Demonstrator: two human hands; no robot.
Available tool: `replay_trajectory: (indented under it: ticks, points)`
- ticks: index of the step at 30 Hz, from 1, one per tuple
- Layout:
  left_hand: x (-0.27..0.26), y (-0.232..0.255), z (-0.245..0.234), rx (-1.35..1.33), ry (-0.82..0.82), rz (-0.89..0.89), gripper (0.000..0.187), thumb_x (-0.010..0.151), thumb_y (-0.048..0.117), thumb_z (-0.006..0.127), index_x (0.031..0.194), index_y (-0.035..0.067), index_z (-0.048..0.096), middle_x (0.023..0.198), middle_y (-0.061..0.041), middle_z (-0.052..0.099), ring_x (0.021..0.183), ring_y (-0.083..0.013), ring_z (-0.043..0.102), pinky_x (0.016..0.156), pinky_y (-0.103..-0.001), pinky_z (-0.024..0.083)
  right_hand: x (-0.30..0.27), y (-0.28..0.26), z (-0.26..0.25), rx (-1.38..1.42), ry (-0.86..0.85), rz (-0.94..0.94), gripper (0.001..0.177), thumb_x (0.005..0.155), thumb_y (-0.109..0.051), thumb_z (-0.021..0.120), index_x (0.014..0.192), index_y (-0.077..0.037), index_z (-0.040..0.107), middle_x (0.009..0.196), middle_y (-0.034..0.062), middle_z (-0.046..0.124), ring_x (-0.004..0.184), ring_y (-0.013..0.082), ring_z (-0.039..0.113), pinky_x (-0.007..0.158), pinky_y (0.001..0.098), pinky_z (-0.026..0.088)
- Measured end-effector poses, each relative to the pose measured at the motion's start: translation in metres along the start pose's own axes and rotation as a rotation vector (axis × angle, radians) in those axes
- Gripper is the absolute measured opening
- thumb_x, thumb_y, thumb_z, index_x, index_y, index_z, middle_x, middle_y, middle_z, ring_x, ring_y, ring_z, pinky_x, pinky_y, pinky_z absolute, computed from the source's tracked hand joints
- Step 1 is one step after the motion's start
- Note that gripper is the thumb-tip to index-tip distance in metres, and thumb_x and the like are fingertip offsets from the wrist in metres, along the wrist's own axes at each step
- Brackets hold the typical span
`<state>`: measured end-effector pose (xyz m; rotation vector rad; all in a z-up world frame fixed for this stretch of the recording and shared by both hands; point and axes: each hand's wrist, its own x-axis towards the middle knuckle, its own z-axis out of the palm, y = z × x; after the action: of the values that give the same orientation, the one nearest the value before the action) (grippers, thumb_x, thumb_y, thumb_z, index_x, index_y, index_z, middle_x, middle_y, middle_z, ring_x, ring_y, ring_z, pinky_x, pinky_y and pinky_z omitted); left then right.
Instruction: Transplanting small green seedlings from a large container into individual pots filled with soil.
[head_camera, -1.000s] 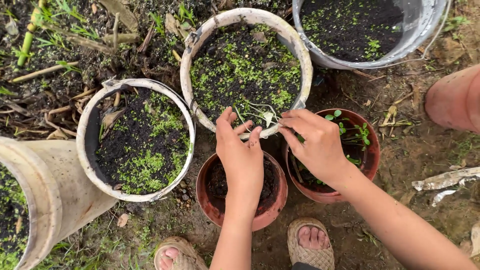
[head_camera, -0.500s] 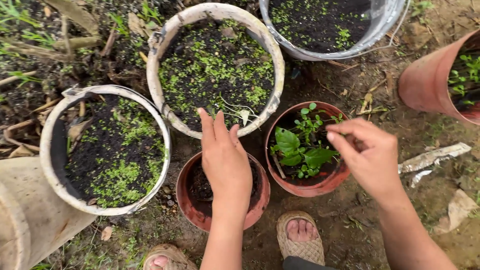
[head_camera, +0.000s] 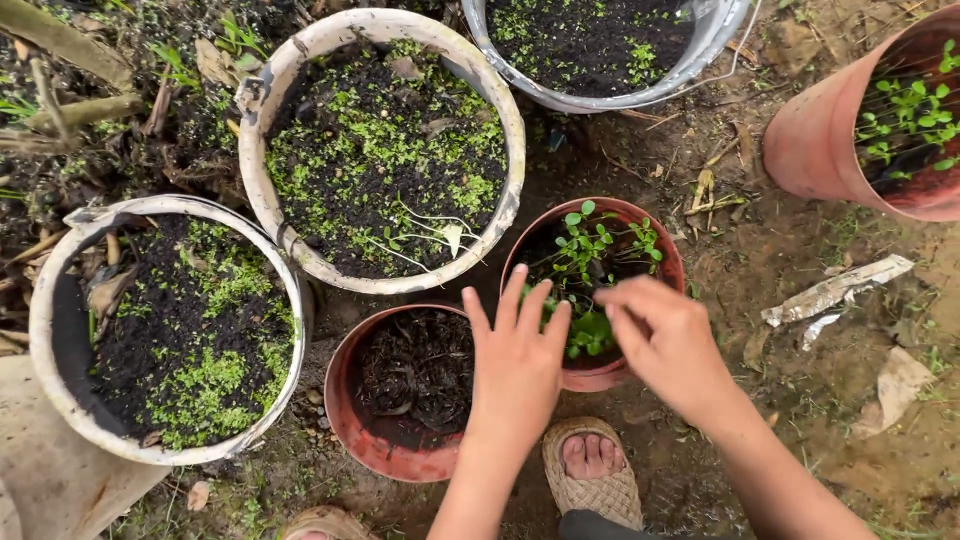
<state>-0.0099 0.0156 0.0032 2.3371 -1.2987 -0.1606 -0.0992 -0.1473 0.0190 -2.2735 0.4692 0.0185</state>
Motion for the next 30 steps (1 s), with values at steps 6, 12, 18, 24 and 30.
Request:
replay_trajectory:
  ticks: [6, 12, 18, 24, 30]
  points:
    - [-0.009, -0.002, 0.004, 0.002, -0.007, -0.032, 0.043, 0.078, 0.004, 0.069, 0.121, 0.009, 0.066, 0.139, -0.017, 0.056, 0.147, -0.0395, 0.036, 0.107, -0.085, 0.02, 0.03, 0.02, 0.015, -0.1, 0.076, 0.073, 0.019, 0.093, -0.007, 0.069, 0.111, 0.001, 0.074, 0.102, 0.0097, 0.071, 0.082, 0.0231, 0.069, 0.079, 0.0367, 0.055]
    - [-0.014, -0.002, 0.002, -0.16, 0.056, -0.042, 0.04, 0.074, -0.01, 0.068, 0.112, 0.003, 0.065, 0.141, -0.023, 0.051, 0.147, -0.0426, 0.035, 0.106, -0.09, 0.014, 0.041, 0.039, 0.032, -0.103, 0.037, 0.092, 0.025, 0.085, -0.014, 0.085, 0.088, -0.002, 0.063, 0.084, 0.0061, 0.056, 0.065, 0.0201, 0.051, 0.061, 0.0354, 0.041]
    - [-0.015, -0.002, 0.002, -0.242, 0.087, -0.049, 0.039, 0.077, -0.016, 0.064, 0.112, 0.0, 0.063, 0.144, -0.026, 0.048, 0.146, -0.0452, 0.035, 0.108, -0.089, 0.011, 0.045, 0.036, 0.033, -0.136, 0.084, 0.108, 0.029, 0.083, -0.012, 0.085, 0.105, -0.003, 0.069, 0.087, 0.0062, 0.058, 0.062, 0.019, 0.05, 0.057, 0.0362, 0.044]
    - [-0.014, -0.002, 0.005, -0.251, 0.091, -0.046, 0.044, 0.072, -0.016, 0.064, 0.113, 0.001, 0.064, 0.147, -0.026, 0.046, 0.147, -0.0454, 0.034, 0.108, -0.089, 0.011, 0.045, 0.044, 0.034, -0.032, 0.118, -0.013, 0.038, 0.085, -0.007, 0.086, 0.076, -0.007, 0.049, 0.071, 0.0014, 0.039, 0.062, 0.0145, 0.033, 0.057, 0.0294, 0.029]
    - [-0.014, -0.002, 0.006, -0.25, 0.108, -0.049, 0.04, 0.075, -0.016, 0.062, 0.111, 0.002, 0.064, 0.147, -0.025, 0.045, 0.147, -0.0452, 0.035, 0.108, -0.089, 0.01, 0.047, 0.036, 0.032, -0.033, 0.028, -0.098, 0.005, 0.086, -0.003, 0.078, 0.09, -0.005, 0.075, 0.082, 0.0031, 0.067, 0.071, 0.0165, 0.064, 0.062, 0.0305, 0.048]
